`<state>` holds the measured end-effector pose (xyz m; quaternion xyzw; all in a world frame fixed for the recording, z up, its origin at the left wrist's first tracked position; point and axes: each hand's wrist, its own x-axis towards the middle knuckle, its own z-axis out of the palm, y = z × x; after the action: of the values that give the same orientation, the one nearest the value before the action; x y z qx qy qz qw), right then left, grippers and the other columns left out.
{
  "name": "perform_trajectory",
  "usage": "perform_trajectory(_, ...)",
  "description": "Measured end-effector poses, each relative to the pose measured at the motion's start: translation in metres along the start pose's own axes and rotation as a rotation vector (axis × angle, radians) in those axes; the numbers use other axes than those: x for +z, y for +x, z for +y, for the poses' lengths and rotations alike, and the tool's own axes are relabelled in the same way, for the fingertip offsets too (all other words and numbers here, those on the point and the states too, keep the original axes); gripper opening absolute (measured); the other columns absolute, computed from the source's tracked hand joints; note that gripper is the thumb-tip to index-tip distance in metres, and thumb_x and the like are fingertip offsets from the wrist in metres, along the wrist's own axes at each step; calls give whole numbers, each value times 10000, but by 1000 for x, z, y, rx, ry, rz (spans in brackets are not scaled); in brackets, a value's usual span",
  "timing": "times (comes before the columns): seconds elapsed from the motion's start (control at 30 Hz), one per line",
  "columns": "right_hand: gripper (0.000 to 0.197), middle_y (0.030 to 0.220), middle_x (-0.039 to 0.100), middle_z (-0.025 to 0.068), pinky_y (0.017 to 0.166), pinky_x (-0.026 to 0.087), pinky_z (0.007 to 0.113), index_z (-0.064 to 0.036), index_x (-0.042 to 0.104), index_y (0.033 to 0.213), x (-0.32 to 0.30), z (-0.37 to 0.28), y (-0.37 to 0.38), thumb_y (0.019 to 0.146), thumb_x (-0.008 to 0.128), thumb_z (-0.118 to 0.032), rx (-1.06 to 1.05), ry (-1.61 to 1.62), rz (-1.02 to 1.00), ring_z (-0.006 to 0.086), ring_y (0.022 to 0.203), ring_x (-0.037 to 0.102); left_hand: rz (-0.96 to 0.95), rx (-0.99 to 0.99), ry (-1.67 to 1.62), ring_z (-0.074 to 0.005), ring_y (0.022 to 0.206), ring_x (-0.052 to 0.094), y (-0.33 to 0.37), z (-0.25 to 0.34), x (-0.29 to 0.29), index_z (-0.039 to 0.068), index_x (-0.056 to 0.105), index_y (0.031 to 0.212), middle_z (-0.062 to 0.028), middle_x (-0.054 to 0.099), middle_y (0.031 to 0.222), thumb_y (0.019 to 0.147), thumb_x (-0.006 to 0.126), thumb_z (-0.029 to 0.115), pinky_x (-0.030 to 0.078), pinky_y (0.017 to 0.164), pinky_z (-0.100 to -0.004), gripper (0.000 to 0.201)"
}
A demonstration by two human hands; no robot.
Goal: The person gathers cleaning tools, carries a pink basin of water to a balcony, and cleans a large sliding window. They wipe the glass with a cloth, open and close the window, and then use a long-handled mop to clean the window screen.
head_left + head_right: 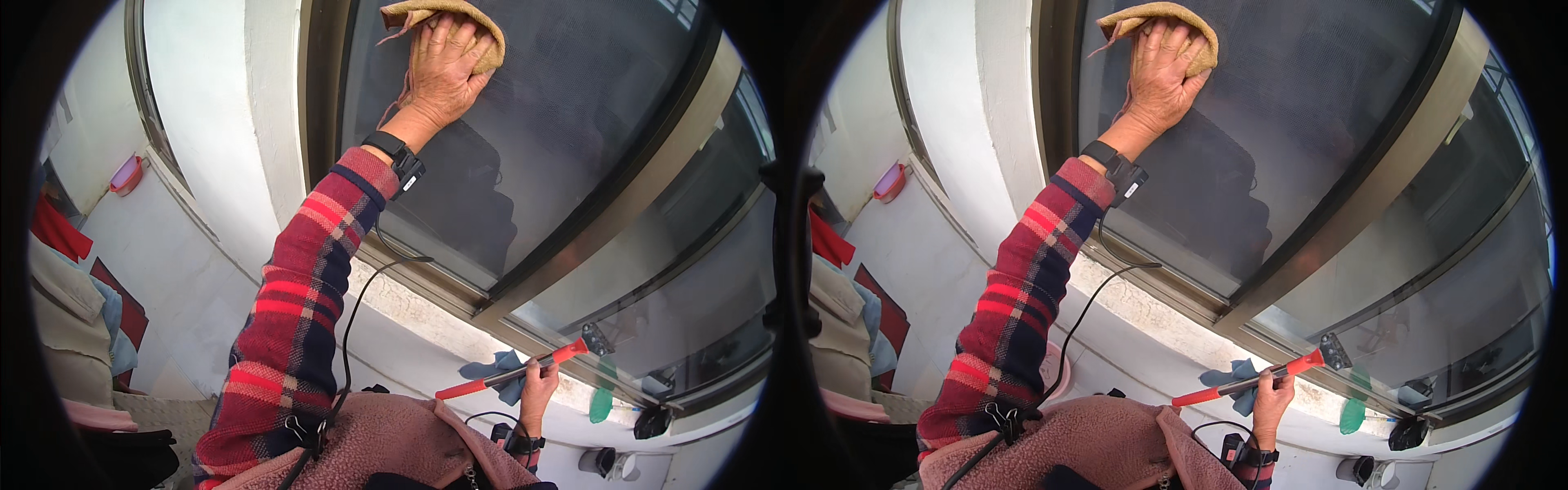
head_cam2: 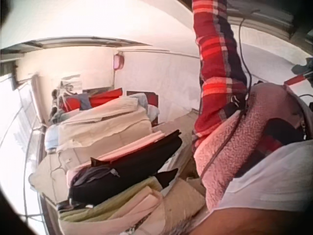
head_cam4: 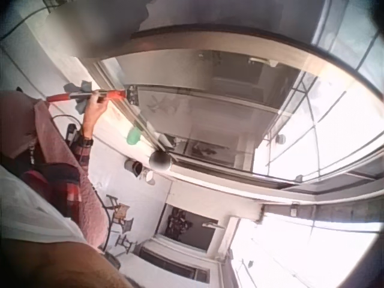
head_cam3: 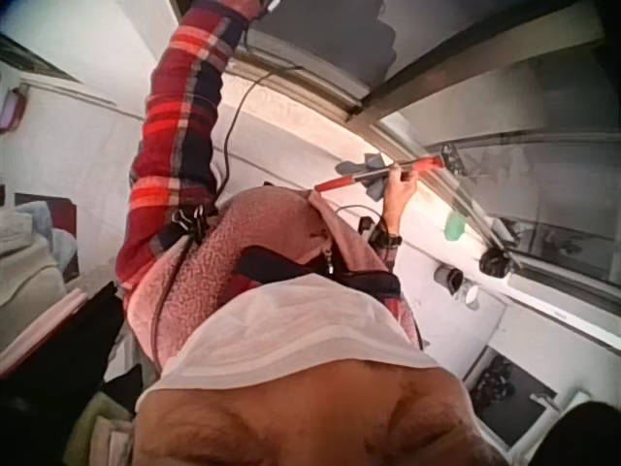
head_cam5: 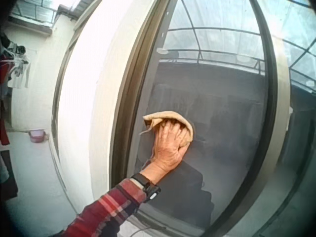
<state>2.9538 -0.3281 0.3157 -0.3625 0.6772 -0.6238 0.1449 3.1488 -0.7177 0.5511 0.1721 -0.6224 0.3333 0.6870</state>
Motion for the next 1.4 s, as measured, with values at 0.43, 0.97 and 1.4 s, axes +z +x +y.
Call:
perform_trajectory(0.43,55,723,521,-6,595,399,223,-38,530,862,-5,-8,-6,823,568,-46,33,-67,49,66,646,468,-699,228,-437,-312,1114,471,-222,151,-65,164,496,1244,-116,498,1207,817,611,382,321,1009,-421,493)
perform_trajectory(0.97,67,710,533,-1,578,404,226,-20,526,843,-35,-3,-38,819,575,-58,80,-68,212,68,627,475,-446,79,-470,-272,1119,497,-92,189,-10,163,570,1197,-55,540,1203,820,477,171,360,968,-448,388)
perform_trajectory(1.4,68,711,533,-2,591,414,235,-22,534,843,-42,-14,-43,813,580,-62,45,-65,232,71,638,482,-517,-652,-853,-296,904,576,-184,174,-96,57,568,1132,-115,580,960,802,535,-5,472,801,-337,337)
